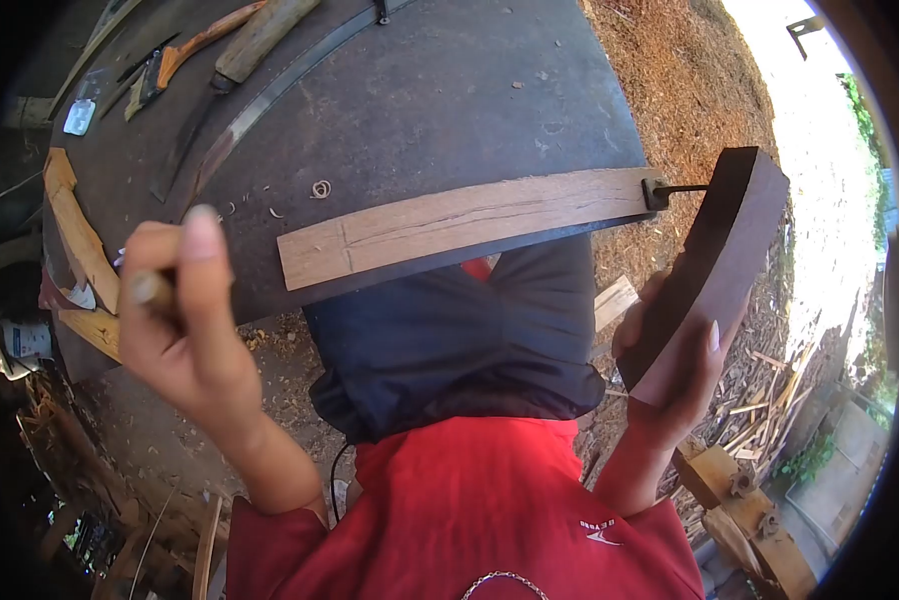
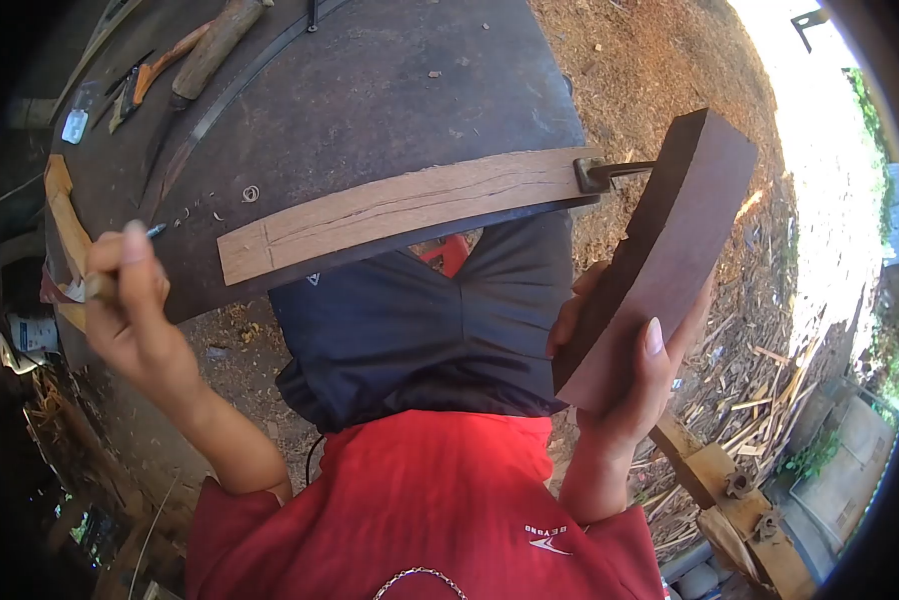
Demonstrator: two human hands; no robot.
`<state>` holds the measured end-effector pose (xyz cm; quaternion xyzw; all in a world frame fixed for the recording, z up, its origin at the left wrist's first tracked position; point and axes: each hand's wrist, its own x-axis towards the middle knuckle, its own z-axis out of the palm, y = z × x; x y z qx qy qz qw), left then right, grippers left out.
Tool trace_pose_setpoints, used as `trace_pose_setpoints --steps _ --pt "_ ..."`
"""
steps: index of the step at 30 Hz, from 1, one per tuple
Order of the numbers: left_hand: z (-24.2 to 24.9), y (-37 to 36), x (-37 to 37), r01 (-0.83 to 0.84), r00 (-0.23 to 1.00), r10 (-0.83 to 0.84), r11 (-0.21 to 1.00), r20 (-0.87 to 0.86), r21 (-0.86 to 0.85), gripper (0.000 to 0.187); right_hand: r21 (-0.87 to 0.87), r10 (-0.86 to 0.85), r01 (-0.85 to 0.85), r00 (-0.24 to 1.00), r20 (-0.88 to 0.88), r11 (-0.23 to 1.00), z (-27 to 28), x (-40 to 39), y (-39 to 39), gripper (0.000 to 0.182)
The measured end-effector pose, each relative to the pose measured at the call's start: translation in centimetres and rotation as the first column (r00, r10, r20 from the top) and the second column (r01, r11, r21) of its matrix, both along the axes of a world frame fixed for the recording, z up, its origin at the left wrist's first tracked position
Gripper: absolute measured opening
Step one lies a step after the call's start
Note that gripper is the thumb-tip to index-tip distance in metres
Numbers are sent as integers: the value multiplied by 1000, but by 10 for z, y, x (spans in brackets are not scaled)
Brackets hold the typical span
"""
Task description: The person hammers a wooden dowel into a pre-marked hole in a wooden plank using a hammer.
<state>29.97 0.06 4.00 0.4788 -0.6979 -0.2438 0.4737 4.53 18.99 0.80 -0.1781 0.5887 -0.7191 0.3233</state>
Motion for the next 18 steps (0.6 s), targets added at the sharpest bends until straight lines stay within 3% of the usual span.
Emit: trace_pose_setpoints --steps 3,8,12,18 --pt "-9 -2 -12 22 977 -19 1000 212 -12 18 45 -30 31 999 -11 998 1 1 -3 76" --pt "-2 -3 -18 32 932 -50 998 359 56 15 -45 61 -59 997 41 997 -7 -6 8 69" --pt "8 -1 -18 82 897 -134 987 420 139 20 -34 60 -60 998 -6 998 -6 -6 0 75" --pt "3 3 -18 121 876 -159 986 456 110 22 -40 0 1 1000 28 999 -1 2 -6 82"
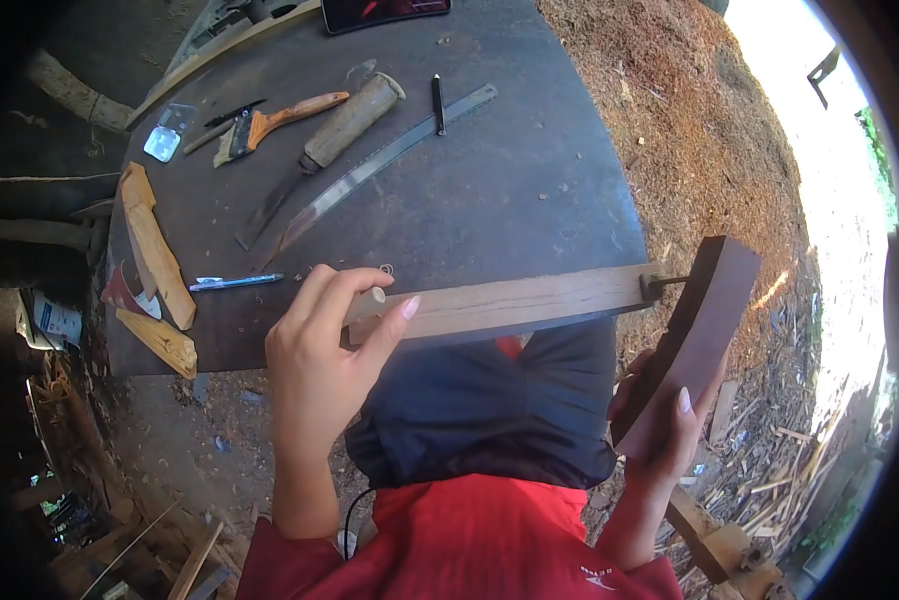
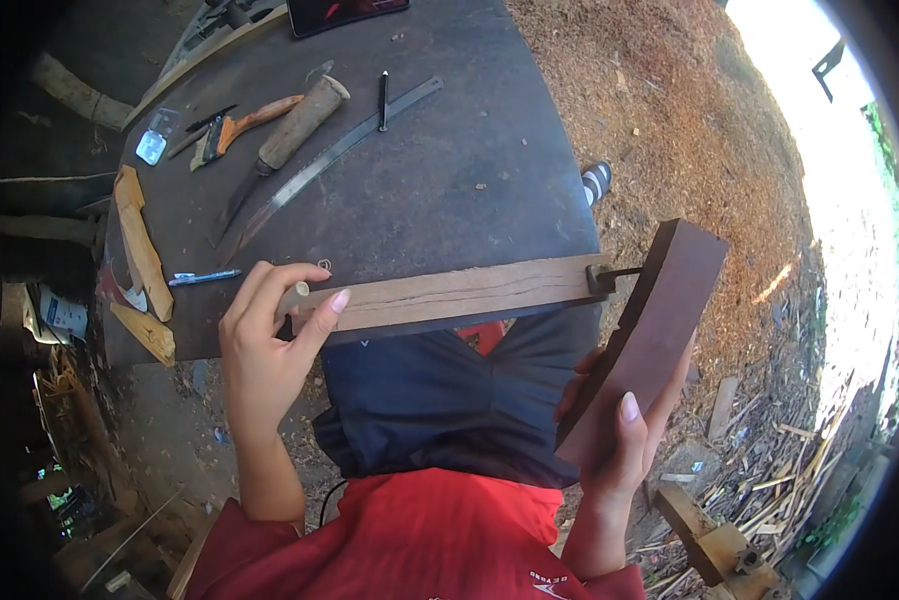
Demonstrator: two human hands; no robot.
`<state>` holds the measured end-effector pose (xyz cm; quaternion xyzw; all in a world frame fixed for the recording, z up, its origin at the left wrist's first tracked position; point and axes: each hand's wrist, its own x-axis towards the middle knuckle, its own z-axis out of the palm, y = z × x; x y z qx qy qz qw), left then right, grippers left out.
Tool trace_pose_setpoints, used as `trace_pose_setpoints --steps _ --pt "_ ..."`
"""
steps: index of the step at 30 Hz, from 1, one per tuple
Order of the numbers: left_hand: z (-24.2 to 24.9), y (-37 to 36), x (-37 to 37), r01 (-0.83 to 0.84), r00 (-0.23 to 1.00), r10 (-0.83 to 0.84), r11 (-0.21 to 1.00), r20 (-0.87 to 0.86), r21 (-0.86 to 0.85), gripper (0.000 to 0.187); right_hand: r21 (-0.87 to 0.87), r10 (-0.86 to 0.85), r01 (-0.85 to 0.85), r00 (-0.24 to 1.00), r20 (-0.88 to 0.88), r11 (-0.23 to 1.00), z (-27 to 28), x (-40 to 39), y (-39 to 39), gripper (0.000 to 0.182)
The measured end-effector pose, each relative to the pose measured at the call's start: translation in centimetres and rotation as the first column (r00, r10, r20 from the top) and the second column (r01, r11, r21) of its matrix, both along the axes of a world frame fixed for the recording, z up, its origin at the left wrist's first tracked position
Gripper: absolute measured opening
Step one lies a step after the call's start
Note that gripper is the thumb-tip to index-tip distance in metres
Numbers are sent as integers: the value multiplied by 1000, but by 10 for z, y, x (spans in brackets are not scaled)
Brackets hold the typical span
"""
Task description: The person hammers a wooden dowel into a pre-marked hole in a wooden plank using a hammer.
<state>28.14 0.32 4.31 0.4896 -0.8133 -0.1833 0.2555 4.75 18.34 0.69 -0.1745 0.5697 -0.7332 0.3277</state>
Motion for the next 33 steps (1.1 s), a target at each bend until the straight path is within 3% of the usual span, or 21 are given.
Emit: trace_pose_setpoints --steps 7,17,23,29,33 --pt "-3 2 -1 -23 996 30 997 -84 75 19 63 73 -71 997 -39 995 1 -4 4 91" --pt "1 2 -7 -87 994 90 994 -57 60 25 93 84 -79 995 -45 992 13 7 -3 91" --pt "1 1 -3 -71 995 76 995 -58 77 28 118 169 -168 986 2 979 6 6 2 81" --pt "-2 4 1 -69 993 75 995 -92 68 31 110 111 -125 985 129 986 -9 11 -5 65" --pt "0 3 -2 -80 994 85 994 -74 71 32 136 120 -129 990 75 982 -9 12 -8 66"
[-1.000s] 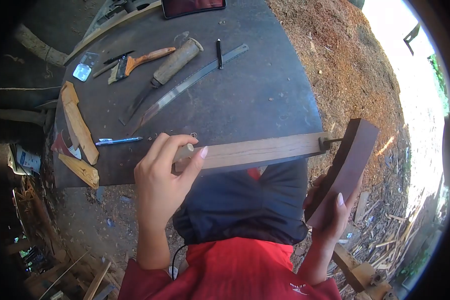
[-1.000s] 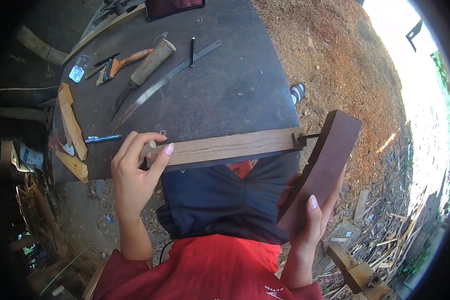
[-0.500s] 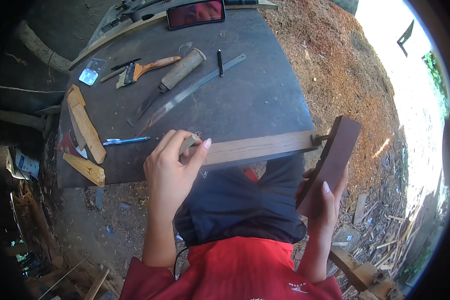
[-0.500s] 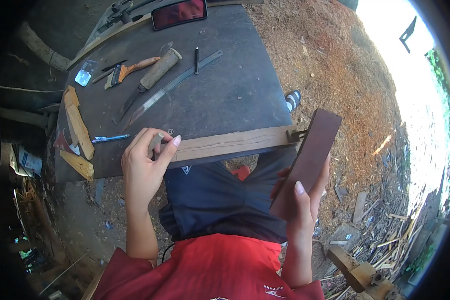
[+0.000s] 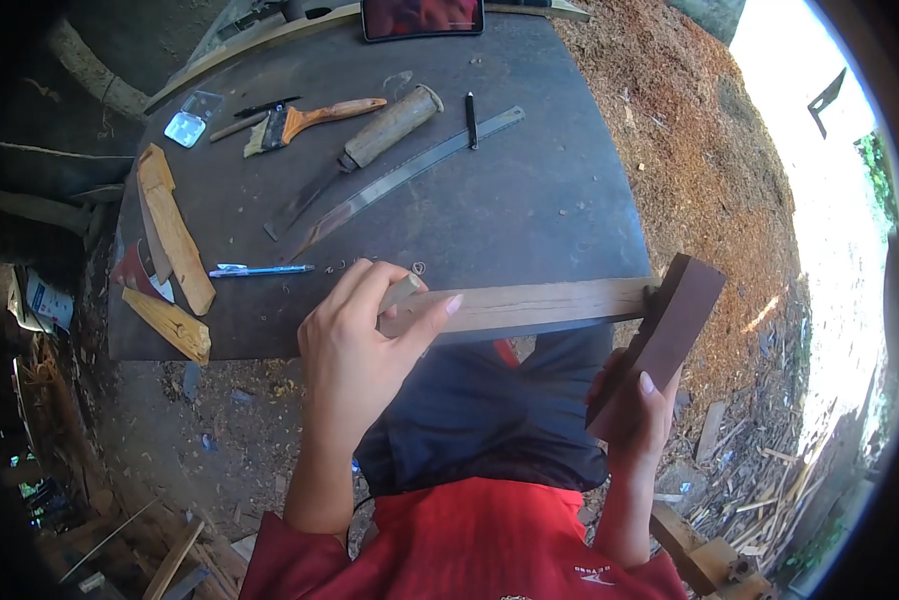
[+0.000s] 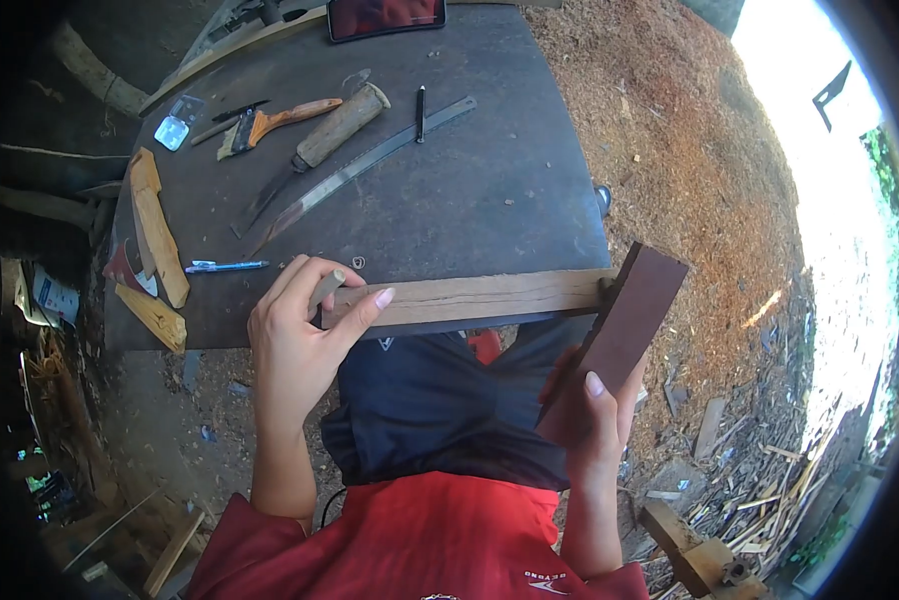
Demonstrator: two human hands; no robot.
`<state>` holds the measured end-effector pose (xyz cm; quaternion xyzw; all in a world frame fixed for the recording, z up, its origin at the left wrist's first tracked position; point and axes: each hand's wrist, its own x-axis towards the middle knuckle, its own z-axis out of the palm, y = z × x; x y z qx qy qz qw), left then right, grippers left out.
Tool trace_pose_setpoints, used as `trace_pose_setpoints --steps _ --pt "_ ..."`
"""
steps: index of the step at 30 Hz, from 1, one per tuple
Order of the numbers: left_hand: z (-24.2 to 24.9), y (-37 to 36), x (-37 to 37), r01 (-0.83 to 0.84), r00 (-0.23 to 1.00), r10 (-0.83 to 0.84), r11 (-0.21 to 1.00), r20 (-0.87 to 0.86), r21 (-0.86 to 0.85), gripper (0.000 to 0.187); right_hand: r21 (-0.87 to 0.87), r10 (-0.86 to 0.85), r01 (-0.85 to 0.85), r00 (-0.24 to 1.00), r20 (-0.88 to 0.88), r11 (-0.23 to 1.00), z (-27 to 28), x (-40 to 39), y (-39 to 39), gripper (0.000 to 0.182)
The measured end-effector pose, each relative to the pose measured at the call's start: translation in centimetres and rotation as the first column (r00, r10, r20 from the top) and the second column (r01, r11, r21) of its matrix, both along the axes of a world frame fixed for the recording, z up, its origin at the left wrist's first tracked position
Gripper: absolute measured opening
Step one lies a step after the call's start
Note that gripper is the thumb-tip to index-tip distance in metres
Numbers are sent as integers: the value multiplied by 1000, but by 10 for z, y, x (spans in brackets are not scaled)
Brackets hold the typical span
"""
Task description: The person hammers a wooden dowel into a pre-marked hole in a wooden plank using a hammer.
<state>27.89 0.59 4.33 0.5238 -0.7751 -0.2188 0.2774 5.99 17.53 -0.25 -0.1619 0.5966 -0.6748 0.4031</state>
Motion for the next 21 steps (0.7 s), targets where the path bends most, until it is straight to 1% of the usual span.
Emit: trace_pose_setpoints --steps 2,5,8,10,13,16,19,21 --pt "0 0 -2 -9 1000 9 1000 7 10 32 13 -21 22 999 -38 1000 0 3 0 65" --pt "-1 -1 -2 -17 1000 17 1000 16 10 31 2 29 -29 997 -77 1000 1 7 -3 61" --pt "-2 -2 -2 -14 1000 15 1000 13 -5 29 36 48 -44 992 -119 998 3 10 -3 58" --pt "-4 -2 -2 -22 1000 22 1000 -14 -8 26 33 47 -44 993 -104 998 5 10 -4 57" --pt "-5 -2 -1 -16 1000 16 999 -1 -29 24 28 64 -61 993 -97 998 5 8 -2 56" --pt "-3 0 -5 -6 1000 6 986 -3 -167 23 18 82 -81 990 -112 997 3 4 -1 56" --pt "2 0 -10 125 991 -132 964 -13 -235 23 18 75 -73 991 -108 997 2 5 0 56" --pt "3 -2 -18 261 959 -283 903 -16 -341 22 16 65 -64 994 -89 998 1 6 -1 56"
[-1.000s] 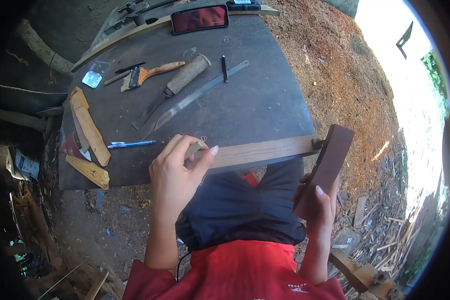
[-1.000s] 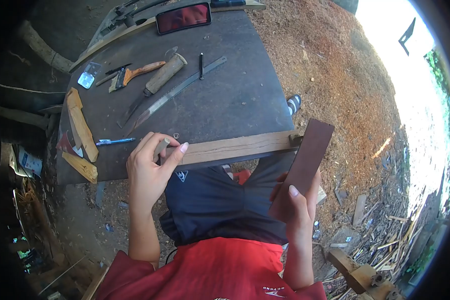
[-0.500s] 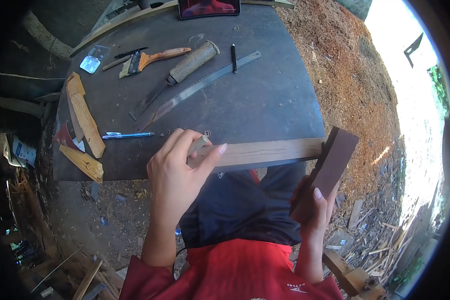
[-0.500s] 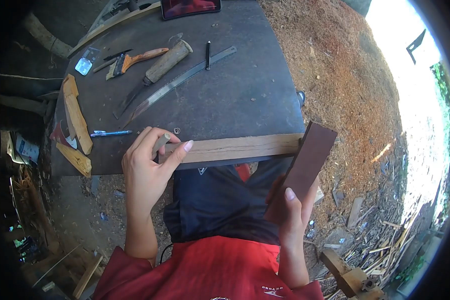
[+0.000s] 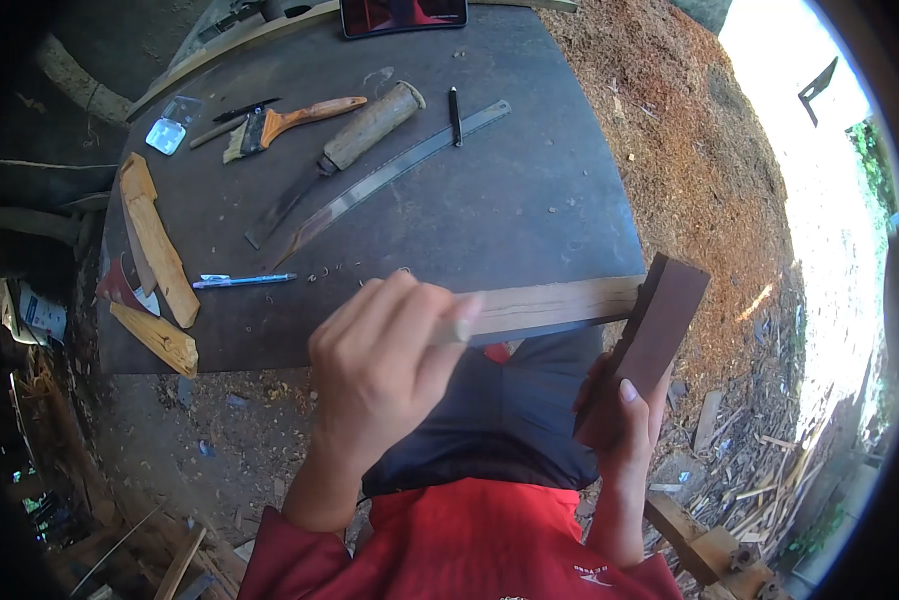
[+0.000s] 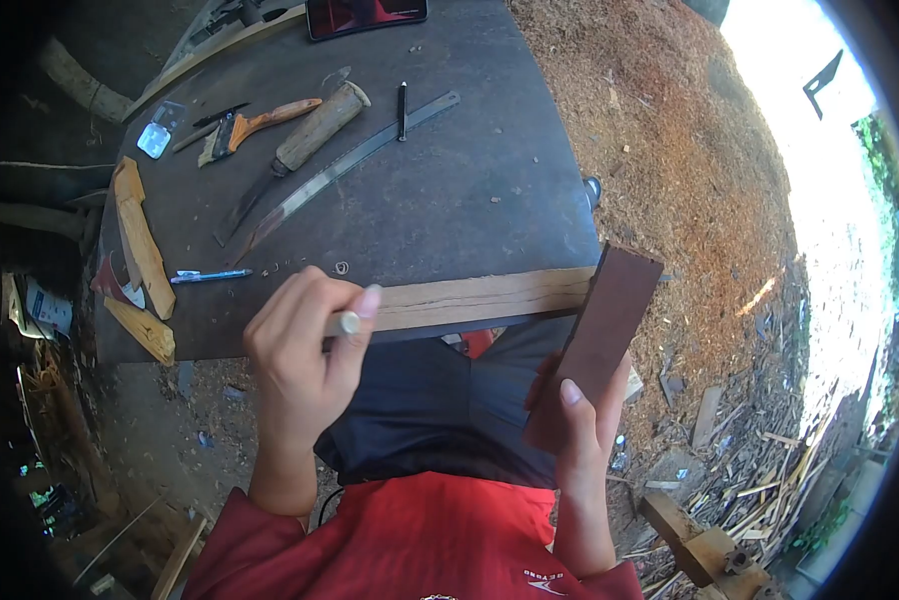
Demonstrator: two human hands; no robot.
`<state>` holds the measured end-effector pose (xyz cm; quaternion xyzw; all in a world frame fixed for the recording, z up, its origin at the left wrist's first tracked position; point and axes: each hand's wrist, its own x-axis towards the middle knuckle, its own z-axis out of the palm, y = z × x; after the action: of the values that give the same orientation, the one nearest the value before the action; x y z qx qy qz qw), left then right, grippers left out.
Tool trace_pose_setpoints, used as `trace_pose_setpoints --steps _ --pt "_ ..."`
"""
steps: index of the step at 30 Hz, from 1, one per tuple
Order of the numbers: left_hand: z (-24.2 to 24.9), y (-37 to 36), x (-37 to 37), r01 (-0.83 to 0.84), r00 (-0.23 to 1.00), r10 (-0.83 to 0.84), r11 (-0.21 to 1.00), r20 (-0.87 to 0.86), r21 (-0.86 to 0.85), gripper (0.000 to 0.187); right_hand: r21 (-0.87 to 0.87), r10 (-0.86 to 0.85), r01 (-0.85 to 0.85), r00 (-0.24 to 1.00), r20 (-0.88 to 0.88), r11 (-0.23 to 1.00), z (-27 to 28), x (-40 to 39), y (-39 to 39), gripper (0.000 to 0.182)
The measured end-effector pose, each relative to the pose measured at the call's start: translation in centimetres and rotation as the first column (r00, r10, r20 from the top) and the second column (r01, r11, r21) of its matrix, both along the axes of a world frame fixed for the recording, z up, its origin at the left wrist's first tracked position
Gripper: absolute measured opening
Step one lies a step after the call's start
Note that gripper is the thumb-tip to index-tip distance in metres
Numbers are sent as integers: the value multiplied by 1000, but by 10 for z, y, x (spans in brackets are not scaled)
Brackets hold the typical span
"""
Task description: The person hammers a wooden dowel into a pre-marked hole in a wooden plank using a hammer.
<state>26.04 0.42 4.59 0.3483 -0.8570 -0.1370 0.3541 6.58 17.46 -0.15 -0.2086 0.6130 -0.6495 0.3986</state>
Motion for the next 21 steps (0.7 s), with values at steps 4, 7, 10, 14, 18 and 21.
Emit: trace_pose_setpoints --steps 4,7,10,14,18,21 --pt "2 9 -30 168 986 -162 973 49 -158 24 29 -38 37 999 16 999 4 5 -1 60" --pt "-11 14 -49 222 973 -230 961 -28 -164 28 41 -36 35 999 24 999 6 3 0 63" --pt "-17 13 -60 214 975 -221 966 -31 -144 23 23 -19 18 1000 10 1000 4 1 -1 63" --pt "-20 13 -68 196 979 -200 974 -25 -115 19 17 -4 5 1000 -30 1000 3 2 -3 64" --pt "-24 12 -69 179 981 -185 979 -56 -101 19 37 6 -6 1000 -13 999 -2 1 -1 67" --pt "-27 11 -69 175 982 -182 979 -58 -106 19 36 -17 18 1000 -3 999 -5 1 -1 68"
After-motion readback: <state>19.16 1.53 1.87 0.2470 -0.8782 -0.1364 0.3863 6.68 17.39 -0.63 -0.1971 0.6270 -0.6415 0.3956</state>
